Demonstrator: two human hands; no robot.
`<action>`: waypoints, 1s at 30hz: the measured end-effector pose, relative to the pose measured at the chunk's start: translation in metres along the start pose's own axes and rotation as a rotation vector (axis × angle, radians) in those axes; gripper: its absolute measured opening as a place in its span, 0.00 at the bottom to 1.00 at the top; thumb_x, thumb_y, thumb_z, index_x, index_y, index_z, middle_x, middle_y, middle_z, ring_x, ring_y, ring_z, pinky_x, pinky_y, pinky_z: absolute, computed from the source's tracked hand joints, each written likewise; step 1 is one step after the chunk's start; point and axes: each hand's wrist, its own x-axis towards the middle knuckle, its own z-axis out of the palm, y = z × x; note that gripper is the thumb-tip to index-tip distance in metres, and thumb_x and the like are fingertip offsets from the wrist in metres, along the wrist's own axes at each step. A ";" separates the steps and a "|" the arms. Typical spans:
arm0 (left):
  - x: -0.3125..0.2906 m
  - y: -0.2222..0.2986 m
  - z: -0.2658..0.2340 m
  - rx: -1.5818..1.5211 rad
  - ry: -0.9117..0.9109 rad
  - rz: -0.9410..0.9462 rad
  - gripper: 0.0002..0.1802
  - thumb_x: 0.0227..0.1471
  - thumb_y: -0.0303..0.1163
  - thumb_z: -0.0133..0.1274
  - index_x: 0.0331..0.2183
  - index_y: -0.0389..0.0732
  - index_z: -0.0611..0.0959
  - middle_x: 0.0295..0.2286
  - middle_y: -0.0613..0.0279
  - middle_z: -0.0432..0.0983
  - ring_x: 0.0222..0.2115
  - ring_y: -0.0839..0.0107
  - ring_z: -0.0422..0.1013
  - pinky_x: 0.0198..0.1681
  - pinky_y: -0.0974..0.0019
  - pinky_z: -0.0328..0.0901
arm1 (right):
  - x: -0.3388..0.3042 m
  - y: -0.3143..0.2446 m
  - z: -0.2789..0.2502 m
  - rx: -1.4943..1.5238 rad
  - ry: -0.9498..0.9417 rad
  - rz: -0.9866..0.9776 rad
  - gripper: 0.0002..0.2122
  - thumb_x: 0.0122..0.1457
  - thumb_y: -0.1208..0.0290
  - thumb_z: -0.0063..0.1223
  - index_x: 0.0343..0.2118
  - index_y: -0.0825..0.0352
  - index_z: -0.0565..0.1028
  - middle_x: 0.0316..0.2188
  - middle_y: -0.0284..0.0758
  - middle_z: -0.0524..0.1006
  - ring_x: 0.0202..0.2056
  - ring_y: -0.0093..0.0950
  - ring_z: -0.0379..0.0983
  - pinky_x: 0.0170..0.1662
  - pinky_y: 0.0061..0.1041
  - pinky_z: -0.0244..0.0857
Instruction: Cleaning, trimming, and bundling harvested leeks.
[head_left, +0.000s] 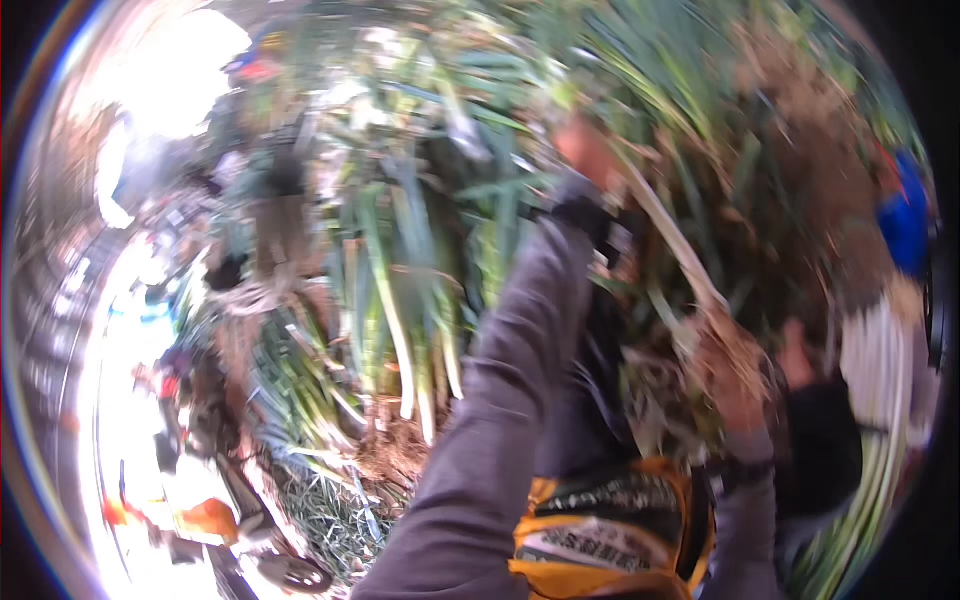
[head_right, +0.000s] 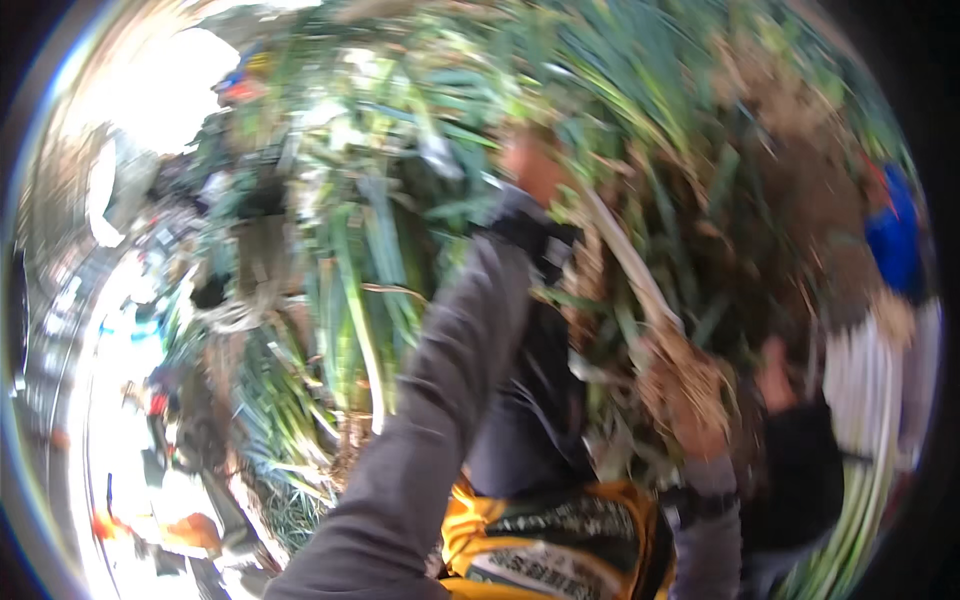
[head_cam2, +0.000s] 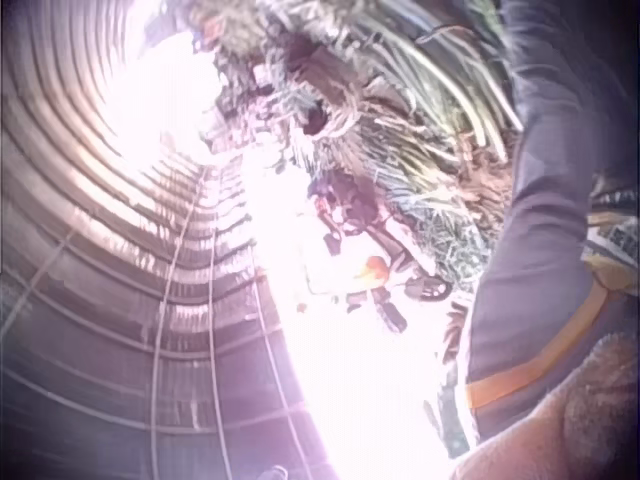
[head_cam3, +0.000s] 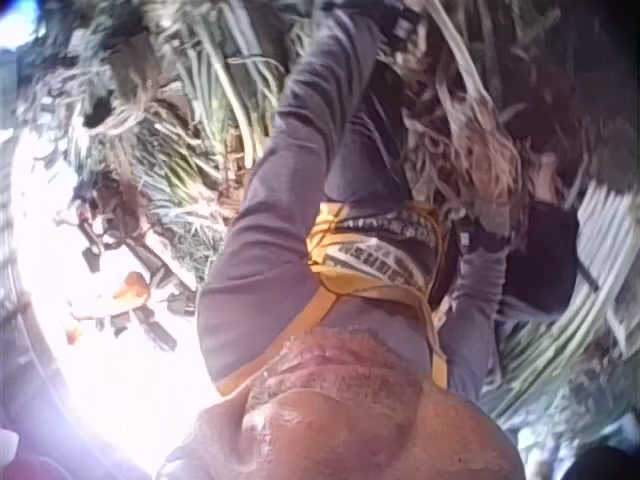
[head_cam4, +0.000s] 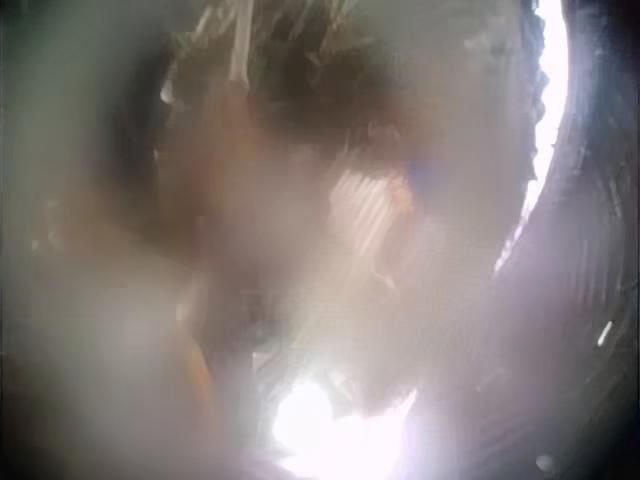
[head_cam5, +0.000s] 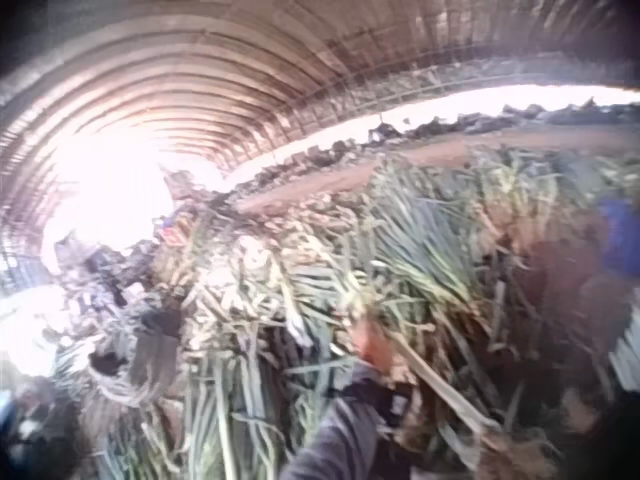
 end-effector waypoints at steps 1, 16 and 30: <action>-0.016 0.003 0.019 0.588 -0.354 0.167 0.17 0.45 0.37 0.59 0.38 0.42 0.79 0.27 0.56 0.75 0.31 0.56 0.72 0.31 0.52 0.65 | -0.034 0.004 -0.012 -0.260 0.134 0.048 0.19 0.69 0.66 0.40 0.59 0.68 0.61 0.53 0.40 0.70 0.43 0.28 0.73 0.46 0.25 0.71; 0.031 -0.005 0.002 -0.502 0.119 -0.696 0.18 0.66 0.42 0.41 0.34 0.34 0.72 0.25 0.59 0.70 0.21 0.69 0.66 0.24 0.66 0.65 | -0.116 -0.123 0.031 -0.289 0.508 0.031 0.11 0.65 0.71 0.47 0.30 0.72 0.76 0.12 0.23 0.63 0.12 0.11 0.53 0.15 0.16 0.43; 0.022 0.027 0.022 -0.376 0.227 -0.580 0.21 0.61 0.39 0.50 0.51 0.39 0.70 0.29 0.60 0.72 0.23 0.67 0.69 0.26 0.63 0.69 | -0.099 -0.073 -0.073 -0.057 0.667 -0.111 0.14 0.64 0.67 0.46 0.50 0.65 0.71 0.39 0.34 0.76 0.27 0.29 0.69 0.33 0.35 0.69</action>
